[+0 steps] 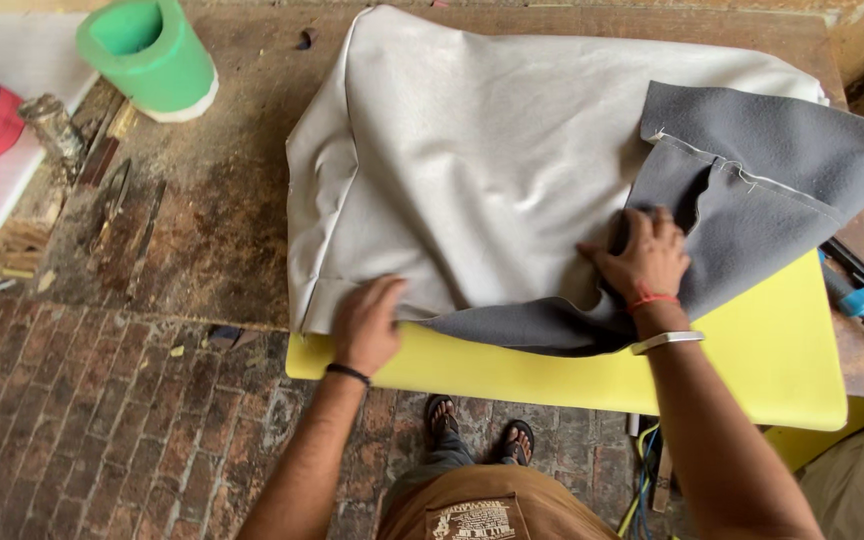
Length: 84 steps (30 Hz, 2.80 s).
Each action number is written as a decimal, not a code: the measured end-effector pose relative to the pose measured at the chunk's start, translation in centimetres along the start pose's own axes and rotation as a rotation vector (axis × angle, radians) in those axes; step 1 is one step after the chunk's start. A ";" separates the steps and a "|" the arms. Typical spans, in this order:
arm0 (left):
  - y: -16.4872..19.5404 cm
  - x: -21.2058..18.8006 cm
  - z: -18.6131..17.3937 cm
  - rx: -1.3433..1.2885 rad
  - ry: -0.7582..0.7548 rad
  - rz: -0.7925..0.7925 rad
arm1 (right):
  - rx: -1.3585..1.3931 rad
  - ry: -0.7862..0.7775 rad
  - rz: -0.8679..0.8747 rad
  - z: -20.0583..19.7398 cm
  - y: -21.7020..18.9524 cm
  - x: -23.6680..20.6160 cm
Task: The person carries a long yellow foam sheet across the workshop floor and places it on a work table. They spread a grey-and-white fabric cover over the foam, wrap the fabric edges around the foam and a wooden frame with red webbing, and use a pneumatic staple gun to fasten the fabric to the frame, pressing the cover flat as they work.
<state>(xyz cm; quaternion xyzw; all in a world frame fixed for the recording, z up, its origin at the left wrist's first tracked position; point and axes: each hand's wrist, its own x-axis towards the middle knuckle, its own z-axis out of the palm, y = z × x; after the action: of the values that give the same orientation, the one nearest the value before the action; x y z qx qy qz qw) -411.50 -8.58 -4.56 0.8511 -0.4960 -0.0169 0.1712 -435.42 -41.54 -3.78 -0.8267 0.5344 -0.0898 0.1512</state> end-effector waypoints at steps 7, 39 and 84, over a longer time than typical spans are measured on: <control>-10.1 0.3 -0.5 -0.224 0.288 -0.210 | 0.139 0.380 0.372 -1.4 10.1 0.5; 21.9 8.3 12.9 -0.914 -0.201 -0.038 | 0.535 -0.789 -0.272 -11.9 2.6 -14.6; 27.6 -1.8 11.5 -0.066 0.608 0.226 | 1.106 0.041 0.279 -4.5 9.0 -7.3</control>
<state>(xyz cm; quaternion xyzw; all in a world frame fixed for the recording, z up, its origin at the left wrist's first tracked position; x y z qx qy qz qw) -437.83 -22.62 -7.07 0.7509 -0.5125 0.2407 0.3399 -447.52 -38.98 -2.52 -0.5444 0.5149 -0.3515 0.5613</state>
